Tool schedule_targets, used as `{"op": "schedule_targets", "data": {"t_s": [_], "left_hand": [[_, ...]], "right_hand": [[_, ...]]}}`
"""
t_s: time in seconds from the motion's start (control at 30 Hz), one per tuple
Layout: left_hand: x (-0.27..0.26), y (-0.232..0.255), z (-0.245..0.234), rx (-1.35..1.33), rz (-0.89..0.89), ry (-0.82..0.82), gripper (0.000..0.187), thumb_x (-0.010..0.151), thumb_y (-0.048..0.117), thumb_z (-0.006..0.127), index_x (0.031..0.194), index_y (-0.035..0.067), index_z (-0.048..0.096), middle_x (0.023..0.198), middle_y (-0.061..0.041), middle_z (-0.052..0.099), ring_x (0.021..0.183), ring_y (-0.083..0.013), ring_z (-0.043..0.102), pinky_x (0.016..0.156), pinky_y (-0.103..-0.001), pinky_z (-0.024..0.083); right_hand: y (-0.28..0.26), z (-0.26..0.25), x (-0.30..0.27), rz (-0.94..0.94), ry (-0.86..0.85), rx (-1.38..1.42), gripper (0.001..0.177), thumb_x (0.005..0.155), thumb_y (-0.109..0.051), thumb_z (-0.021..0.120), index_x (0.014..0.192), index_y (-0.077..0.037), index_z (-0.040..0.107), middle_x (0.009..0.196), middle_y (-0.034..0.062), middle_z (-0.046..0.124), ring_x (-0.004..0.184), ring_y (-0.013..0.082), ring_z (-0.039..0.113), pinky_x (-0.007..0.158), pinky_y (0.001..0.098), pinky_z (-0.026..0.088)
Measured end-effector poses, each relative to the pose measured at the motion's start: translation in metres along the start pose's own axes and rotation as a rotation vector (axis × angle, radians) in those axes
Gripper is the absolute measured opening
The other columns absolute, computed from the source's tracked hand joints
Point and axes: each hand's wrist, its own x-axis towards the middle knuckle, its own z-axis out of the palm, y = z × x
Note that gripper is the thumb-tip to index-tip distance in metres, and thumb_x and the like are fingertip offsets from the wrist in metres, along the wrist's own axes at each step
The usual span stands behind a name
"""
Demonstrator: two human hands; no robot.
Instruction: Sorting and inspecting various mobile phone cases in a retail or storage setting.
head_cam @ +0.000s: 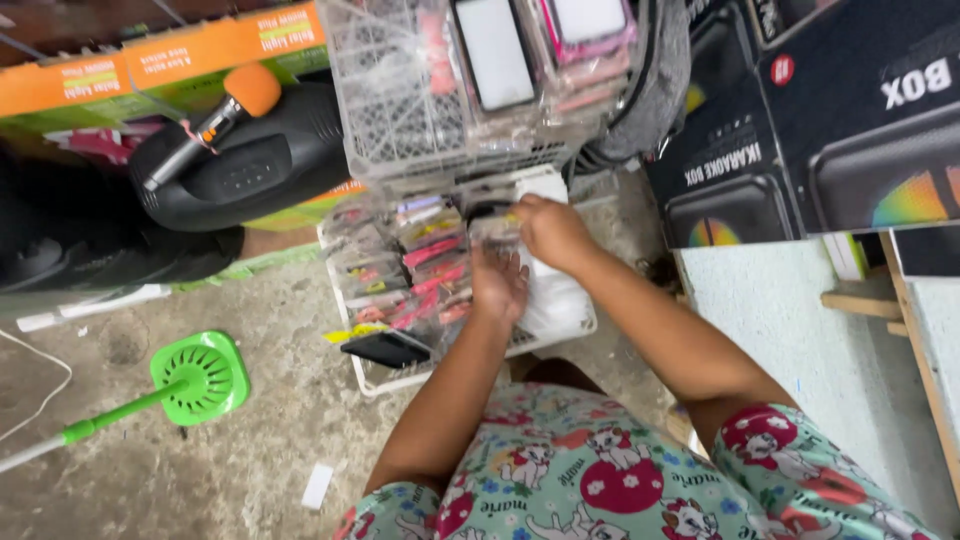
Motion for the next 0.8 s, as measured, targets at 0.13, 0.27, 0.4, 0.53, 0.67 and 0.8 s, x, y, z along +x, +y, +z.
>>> {"op": "schedule_targets", "data": {"t_s": [0.13, 0.27, 0.4, 0.53, 0.67, 0.8], "left_hand": [[0.022, 0.008, 0.002, 0.051, 0.038, -0.06, 0.086, 0.09, 0.075, 0.03, 0.151, 0.015, 0.044, 0.152, -0.003, 0.051, 0.132, -0.0219, 0.046, 0.097, -0.042, 0.033], [0.041, 0.007, 0.007, -0.1, 0.095, -0.005, 0.09, 0.089, 0.084, 0.034, 0.144, 0.015, 0.051, 0.144, -0.009, 0.058, 0.13, -0.0274, 0.055, 0.108, -0.042, 0.042], [0.036, 0.002, 0.02, -0.209, 0.164, -0.028, 0.093, 0.083, 0.084, 0.04, 0.144, 0.016, 0.054, 0.14, -0.008, 0.062, 0.129, -0.0269, 0.059, 0.113, -0.042, 0.043], [0.041, 0.003, 0.027, -0.255, 0.175, -0.055, 0.097, 0.082, 0.084, 0.043, 0.142, 0.009, 0.055, 0.141, -0.012, 0.063, 0.129, -0.0295, 0.059, 0.112, -0.042, 0.044], [0.038, 0.005, 0.037, -0.24, 0.125, -0.058, 0.1, 0.082, 0.083, 0.048, 0.14, 0.001, 0.058, 0.142, -0.015, 0.063, 0.128, -0.0299, 0.06, 0.111, -0.041, 0.044], [0.04, 0.006, 0.04, -0.2, 0.119, -0.025, 0.095, 0.081, 0.079, 0.054, 0.14, 0.004, 0.058, 0.142, -0.014, 0.063, 0.128, -0.0294, 0.06, 0.11, -0.041, 0.044]], "right_hand": [[0.031, 0.047, 0.006, -0.128, 0.044, 0.036, 0.034, 0.077, -0.002, 0.062, 0.109, -0.007, 0.072, 0.102, 0.0161, 0.069, 0.09, 0.0397, 0.067, 0.078, 0.0481, 0.055], [0.038, 0.064, 0.019, -0.076, -0.071, -0.016, 0.028, 0.071, -0.003, 0.065, 0.097, -0.009, 0.071, 0.1, 0.0164, 0.067, 0.091, 0.0395, 0.067, 0.077, 0.0473, 0.055], [0.055, 0.096, 0.022, -0.078, -0.101, -0.069, 0.029, 0.068, -0.007, 0.069, 0.097, -0.01, 0.071, 0.102, 0.016, 0.068, 0.091, 0.0381, 0.068, 0.075, 0.0461, 0.055], [0.05, 0.099, 0.031, -0.094, -0.093, -0.186, 0.018, 0.076, -0.013, 0.066, 0.094, -0.011, 0.07, 0.097, 0.0132, 0.068, 0.089, 0.0347, 0.069, 0.075, 0.0457, 0.055], [0.04, 0.095, 0.034, -0.079, -0.115, -0.293, 0.017, 0.08, -0.017, 0.063, 0.095, -0.012, 0.07, 0.097, 0.0088, 0.067, 0.095, 0.0293, 0.067, 0.078, 0.0425, 0.053], [0.03, 0.08, 0.035, -0.153, -0.087, -0.382, 0.02, 0.08, -0.016, 0.062, 0.098, -0.011, 0.069, 0.101, 0.0052, 0.066, 0.109, 0.025, 0.059, 0.086, 0.0389, 0.049]]}}
